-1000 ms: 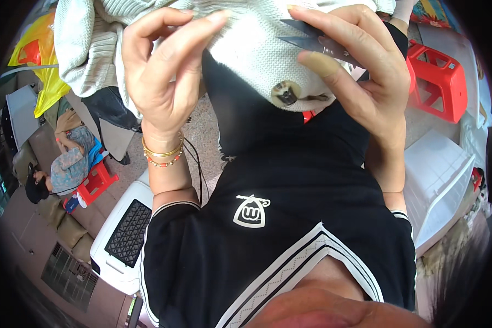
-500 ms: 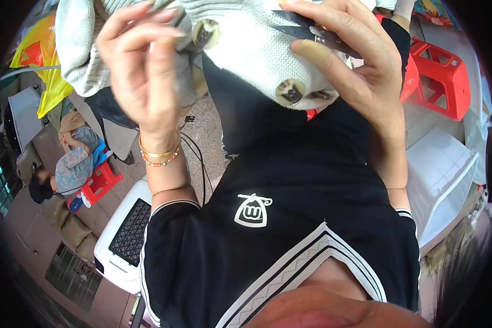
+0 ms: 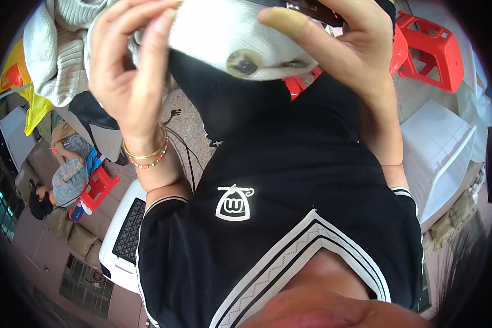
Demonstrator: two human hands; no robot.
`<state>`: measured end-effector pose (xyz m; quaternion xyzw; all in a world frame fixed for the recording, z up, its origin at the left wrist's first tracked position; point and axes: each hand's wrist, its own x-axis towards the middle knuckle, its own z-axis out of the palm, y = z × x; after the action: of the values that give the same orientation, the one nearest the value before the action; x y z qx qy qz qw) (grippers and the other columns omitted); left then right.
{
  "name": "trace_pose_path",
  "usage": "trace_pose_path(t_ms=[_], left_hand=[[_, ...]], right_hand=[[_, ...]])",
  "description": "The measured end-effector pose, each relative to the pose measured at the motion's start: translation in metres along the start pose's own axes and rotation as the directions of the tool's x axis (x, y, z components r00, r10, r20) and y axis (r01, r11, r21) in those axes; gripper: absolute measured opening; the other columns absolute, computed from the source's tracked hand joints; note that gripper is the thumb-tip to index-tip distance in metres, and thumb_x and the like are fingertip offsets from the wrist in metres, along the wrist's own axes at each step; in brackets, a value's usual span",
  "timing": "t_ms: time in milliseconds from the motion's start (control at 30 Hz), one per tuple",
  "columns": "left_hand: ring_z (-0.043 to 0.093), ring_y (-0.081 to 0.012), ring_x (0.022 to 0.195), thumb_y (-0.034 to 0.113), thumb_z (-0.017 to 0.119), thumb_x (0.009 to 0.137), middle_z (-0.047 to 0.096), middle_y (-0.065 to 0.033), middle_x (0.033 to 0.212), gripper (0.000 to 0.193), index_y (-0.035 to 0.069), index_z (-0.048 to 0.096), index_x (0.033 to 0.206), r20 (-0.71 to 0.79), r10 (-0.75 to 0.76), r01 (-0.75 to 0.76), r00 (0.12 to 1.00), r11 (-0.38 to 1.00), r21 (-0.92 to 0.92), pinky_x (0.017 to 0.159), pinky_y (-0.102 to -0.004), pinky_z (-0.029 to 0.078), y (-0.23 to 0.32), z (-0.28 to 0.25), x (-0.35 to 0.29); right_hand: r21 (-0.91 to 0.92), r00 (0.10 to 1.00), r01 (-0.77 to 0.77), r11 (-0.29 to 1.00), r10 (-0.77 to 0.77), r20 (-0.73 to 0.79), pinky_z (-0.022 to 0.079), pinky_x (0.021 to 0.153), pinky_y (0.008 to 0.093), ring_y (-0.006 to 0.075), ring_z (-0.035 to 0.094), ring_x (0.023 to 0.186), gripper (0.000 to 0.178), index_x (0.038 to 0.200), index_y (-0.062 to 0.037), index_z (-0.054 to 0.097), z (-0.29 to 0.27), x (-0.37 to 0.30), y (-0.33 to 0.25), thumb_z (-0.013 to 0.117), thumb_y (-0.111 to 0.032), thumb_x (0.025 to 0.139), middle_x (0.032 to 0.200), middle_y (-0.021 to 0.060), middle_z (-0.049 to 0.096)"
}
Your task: Trimming loose threads and inspecting buttons on knit sweaters using thread nippers.
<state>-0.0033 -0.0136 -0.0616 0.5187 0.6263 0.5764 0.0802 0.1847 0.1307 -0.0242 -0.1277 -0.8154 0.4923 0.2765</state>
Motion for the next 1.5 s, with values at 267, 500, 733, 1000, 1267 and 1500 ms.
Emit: trace_pose_path(t_ms=[267, 500, 733, 1000, 1267, 1500], left_hand=[[0.061, -0.0079, 0.086, 0.001, 0.067, 0.087, 0.068, -0.0048, 0.094, 0.014, -0.003, 0.068, 0.1, -0.062, -0.004, 0.011, 0.998, 0.994, 0.111, 0.078, -0.0213, 0.048, -0.047, -0.008, 0.017], [0.061, -0.0177, 0.088, -0.001, 0.076, 0.075, 0.063, -0.0079, 0.097, 0.023, 0.005, 0.071, 0.097, -0.108, 0.349, -0.275, 0.931, 0.865, 0.419, 0.071, -0.0268, 0.049, -0.004, -0.004, 0.001], [0.063, -0.0226, 0.093, 0.002, 0.078, 0.068, 0.063, -0.0118, 0.105, 0.036, 0.004, 0.072, 0.104, 0.209, 0.183, -0.234, 0.961, 0.938, 0.255, 0.079, -0.0293, 0.051, 0.035, 0.0, -0.025], [0.06, -0.0193, 0.093, 0.006, 0.079, 0.071, 0.061, -0.0116, 0.108, 0.033, 0.005, 0.073, 0.104, 0.26, 0.216, -0.296, 0.941, 0.897, 0.329, 0.078, -0.0285, 0.051, 0.027, -0.002, -0.029], [0.059, -0.0188, 0.093, 0.007, 0.08, 0.069, 0.06, -0.0102, 0.111, 0.036, 0.005, 0.073, 0.104, 0.278, 0.24, -0.315, 0.93, 0.911, 0.267, 0.077, -0.0288, 0.05, 0.022, -0.001, -0.028], [0.057, -0.0222, 0.106, 0.005, 0.079, 0.07, 0.059, -0.0118, 0.114, 0.037, 0.004, 0.072, 0.107, 0.274, 0.229, -0.314, 0.934, 0.893, 0.322, 0.088, -0.0323, 0.048, 0.017, -0.003, -0.035]], right_hand=[[-0.021, 0.976, 0.192, 0.981, -0.189, 0.109, 0.045, 0.065, 0.0233, 0.0152, 0.058, 0.076, 0.036, 0.102, -0.0005, 0.065, -0.001, -0.037, 0.033, 0.078, 0.0, 0.068, 0.087, 0.0052, 0.06], [-0.207, 0.969, 0.242, 0.948, -0.225, 0.101, 0.047, 0.054, 0.0264, 0.0146, 0.059, 0.066, 0.038, 0.095, -0.0045, 0.068, 0.019, -0.045, 0.067, 0.085, -0.009, 0.062, 0.081, 0.004, 0.06], [-0.065, 0.989, 0.079, 0.995, -0.071, 0.128, 0.047, 0.06, 0.0276, 0.0197, 0.06, 0.07, 0.028, 0.097, -0.0006, 0.064, 0.003, -0.037, 0.021, 0.076, -0.006, 0.072, 0.084, 0.0088, 0.06], [-0.074, 0.992, 0.117, 0.99, -0.114, 0.047, 0.045, 0.056, 0.0264, 0.0169, 0.057, 0.067, 0.044, 0.113, -0.0025, 0.066, 0.002, -0.04, 0.01, 0.08, -0.011, 0.072, 0.081, 0.007, 0.058], [-0.35, 0.979, 0.196, 0.916, -0.201, 0.021, 0.046, 0.055, 0.0246, 0.0154, 0.056, 0.066, 0.039, 0.108, -0.0061, 0.069, 0.011, -0.04, -0.003, 0.08, -0.012, 0.071, 0.08, 0.0044, 0.058], [-0.446, 0.977, 0.196, 0.873, -0.211, 0.016, 0.045, 0.054, 0.0255, 0.0143, 0.056, 0.065, 0.037, 0.107, -0.0063, 0.07, 0.019, -0.041, -0.01, 0.079, -0.012, 0.071, 0.079, 0.0024, 0.057]])
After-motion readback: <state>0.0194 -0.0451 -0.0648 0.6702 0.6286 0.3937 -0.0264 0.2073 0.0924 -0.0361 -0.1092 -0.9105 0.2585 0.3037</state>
